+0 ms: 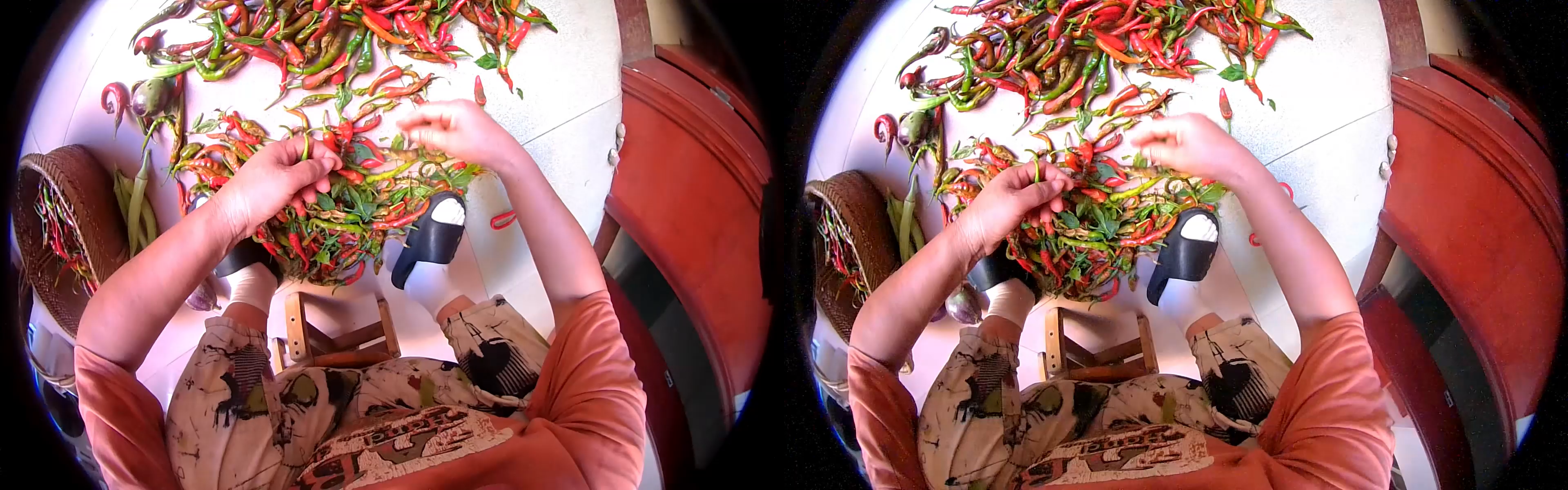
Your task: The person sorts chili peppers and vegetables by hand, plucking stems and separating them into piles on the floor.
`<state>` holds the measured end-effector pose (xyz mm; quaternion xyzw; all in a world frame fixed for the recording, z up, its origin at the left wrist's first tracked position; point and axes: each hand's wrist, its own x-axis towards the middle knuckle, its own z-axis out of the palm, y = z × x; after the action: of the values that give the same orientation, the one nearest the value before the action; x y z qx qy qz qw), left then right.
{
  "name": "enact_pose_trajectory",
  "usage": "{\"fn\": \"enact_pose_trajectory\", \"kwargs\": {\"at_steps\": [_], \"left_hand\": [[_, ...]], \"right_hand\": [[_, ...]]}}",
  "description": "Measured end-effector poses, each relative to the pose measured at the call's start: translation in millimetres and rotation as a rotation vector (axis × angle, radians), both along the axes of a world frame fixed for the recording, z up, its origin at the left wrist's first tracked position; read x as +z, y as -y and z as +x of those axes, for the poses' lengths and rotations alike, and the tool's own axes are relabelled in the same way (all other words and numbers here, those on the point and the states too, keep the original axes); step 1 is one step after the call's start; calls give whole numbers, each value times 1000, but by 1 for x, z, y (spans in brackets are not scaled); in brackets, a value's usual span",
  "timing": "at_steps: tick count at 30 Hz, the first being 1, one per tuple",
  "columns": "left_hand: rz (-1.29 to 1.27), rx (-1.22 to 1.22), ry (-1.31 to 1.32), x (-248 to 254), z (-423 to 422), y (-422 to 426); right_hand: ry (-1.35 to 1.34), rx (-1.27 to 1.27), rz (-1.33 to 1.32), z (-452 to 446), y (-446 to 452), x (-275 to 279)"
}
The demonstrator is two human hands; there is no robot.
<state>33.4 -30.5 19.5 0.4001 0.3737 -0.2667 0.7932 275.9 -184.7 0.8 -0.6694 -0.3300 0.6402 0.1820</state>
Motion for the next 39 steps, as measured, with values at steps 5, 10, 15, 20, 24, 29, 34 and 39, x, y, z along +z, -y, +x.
{"fn": "enact_pose_trajectory", "kwargs": {"at_steps": [5, 10, 15, 20, 24, 29, 34, 39], "left_hand": [[-26, -7, -8, -5, -8, 4], [-31, -21, -21, -1, -7, 4], [-13, 1, -5, -1, -8, 0], [43, 91, 29, 0, 2, -5], [54, 158, 33, 4, 9, -11], [63, 185, 13, -3, 6, -11], [50, 161, -75, 1, 2, -10], [42, 140, -76, 0, 3, -9]], "right_hand": [[751, 46, 622, -6, -26, -18], [931, 247, 597, -14, -41, -41], [482, 49, 468, 0, -38, -31], [-315, -398, 80, -15, -43, 4], [-556, -517, 87, -30, -45, 2], [-262, -209, -30, -32, -34, -5], [226, -389, 217, 0, -35, -8], [1094, -85, 398, 19, -49, -21]]}}
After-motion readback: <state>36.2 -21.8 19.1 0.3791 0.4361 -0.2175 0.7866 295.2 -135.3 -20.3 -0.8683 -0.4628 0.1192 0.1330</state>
